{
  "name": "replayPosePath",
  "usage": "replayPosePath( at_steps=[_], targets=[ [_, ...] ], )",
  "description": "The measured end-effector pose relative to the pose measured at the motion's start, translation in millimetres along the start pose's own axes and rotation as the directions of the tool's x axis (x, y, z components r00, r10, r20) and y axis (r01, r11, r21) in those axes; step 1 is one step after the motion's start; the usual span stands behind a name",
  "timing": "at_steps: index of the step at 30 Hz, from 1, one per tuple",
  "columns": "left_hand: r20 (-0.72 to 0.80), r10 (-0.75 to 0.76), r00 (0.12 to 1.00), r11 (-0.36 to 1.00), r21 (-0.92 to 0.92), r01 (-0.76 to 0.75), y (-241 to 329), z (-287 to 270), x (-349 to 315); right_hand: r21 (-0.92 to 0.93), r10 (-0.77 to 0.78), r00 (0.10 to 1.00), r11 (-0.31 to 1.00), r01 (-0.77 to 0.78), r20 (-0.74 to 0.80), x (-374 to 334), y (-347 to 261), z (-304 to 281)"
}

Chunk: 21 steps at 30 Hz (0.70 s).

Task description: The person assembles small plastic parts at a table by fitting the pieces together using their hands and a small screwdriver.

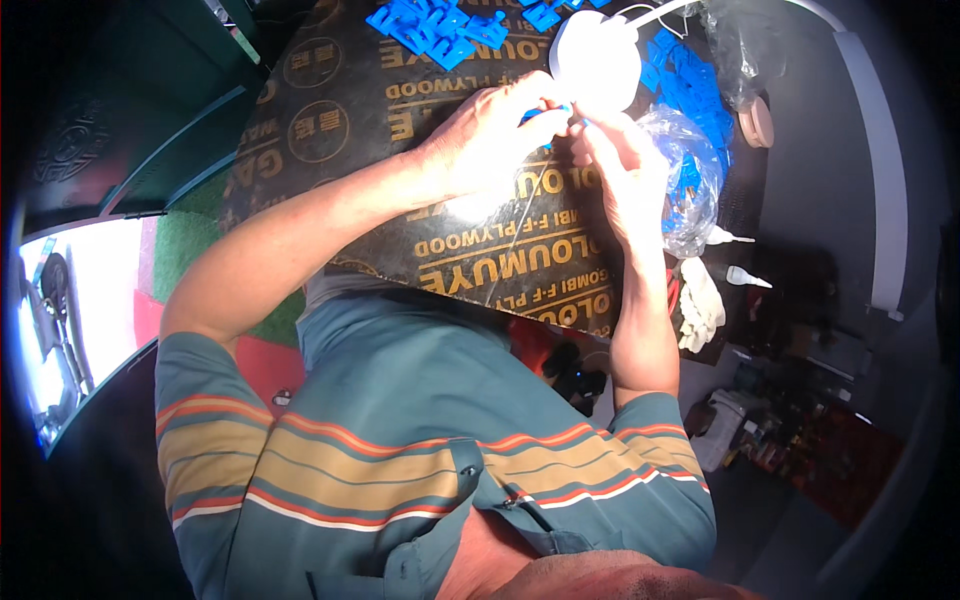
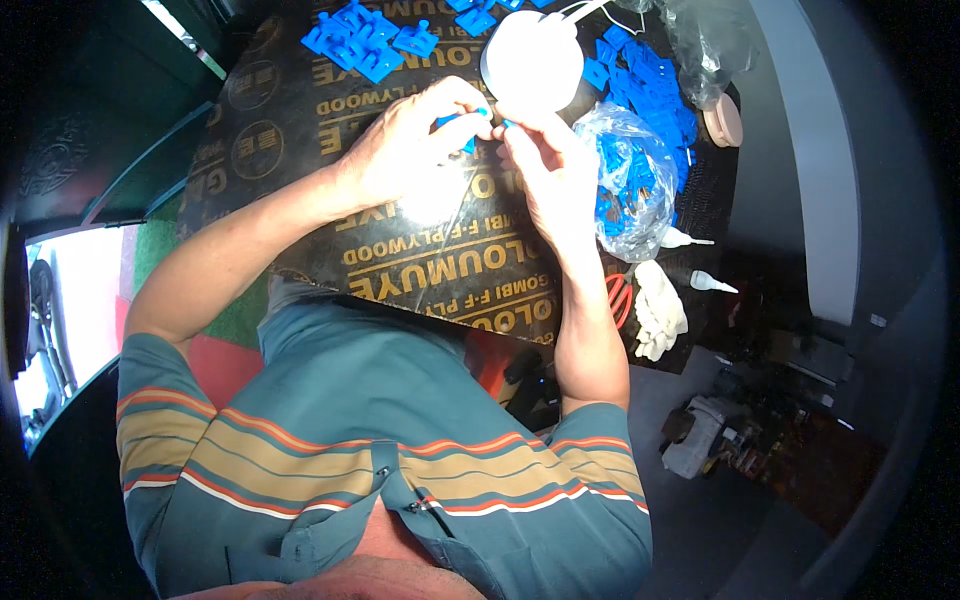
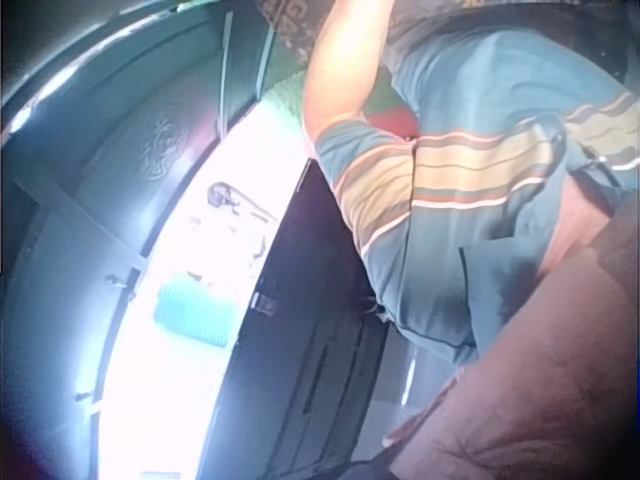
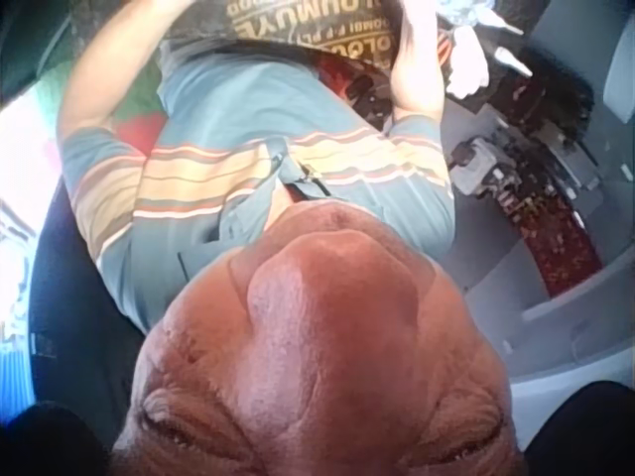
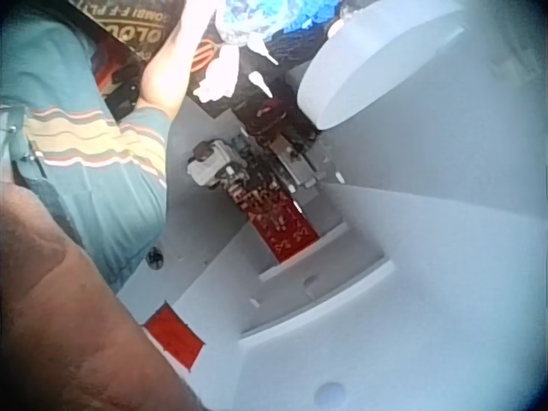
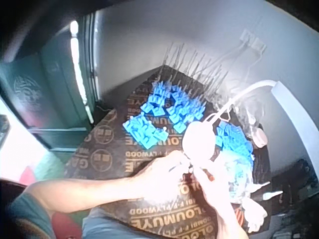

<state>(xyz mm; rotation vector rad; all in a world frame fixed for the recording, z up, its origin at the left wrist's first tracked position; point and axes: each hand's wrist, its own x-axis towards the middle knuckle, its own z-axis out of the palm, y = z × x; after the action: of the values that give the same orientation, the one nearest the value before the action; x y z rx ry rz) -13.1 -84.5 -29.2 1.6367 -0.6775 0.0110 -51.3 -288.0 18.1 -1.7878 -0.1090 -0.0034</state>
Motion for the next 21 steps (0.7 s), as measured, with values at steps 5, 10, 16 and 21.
replayPosePath(
  at_steps=[5, 10, 16, 21],
  targets=[
    [0.021, -0.180, 0.983, 0.974, -0.137, 0.182, 5.9, -3.5, 2.5, 0.005, 0.050, 0.999, 0.999, -0.050, -0.011, -1.5, 7.4, -2.5],
    [0.016, -0.168, 0.986, 0.979, -0.118, 0.168, 12.1, -6.2, 3.8, 0.051, 0.009, 0.996, 0.999, -0.005, -0.083, -2.0, 5.0, -1.4],
    [0.087, -0.257, 0.963, 0.943, -0.195, 0.269, 22.9, -11.7, 4.9, 0.103, -0.015, 0.991, 0.994, 0.029, -0.134, -3.1, -0.8, 3.4],
    [0.070, -0.252, 0.965, 0.932, -0.252, 0.262, 17.1, -9.3, 2.2, 0.009, -0.071, 0.990, 0.997, 0.073, -0.118, -4.1, -0.5, -3.2]
  ],
)
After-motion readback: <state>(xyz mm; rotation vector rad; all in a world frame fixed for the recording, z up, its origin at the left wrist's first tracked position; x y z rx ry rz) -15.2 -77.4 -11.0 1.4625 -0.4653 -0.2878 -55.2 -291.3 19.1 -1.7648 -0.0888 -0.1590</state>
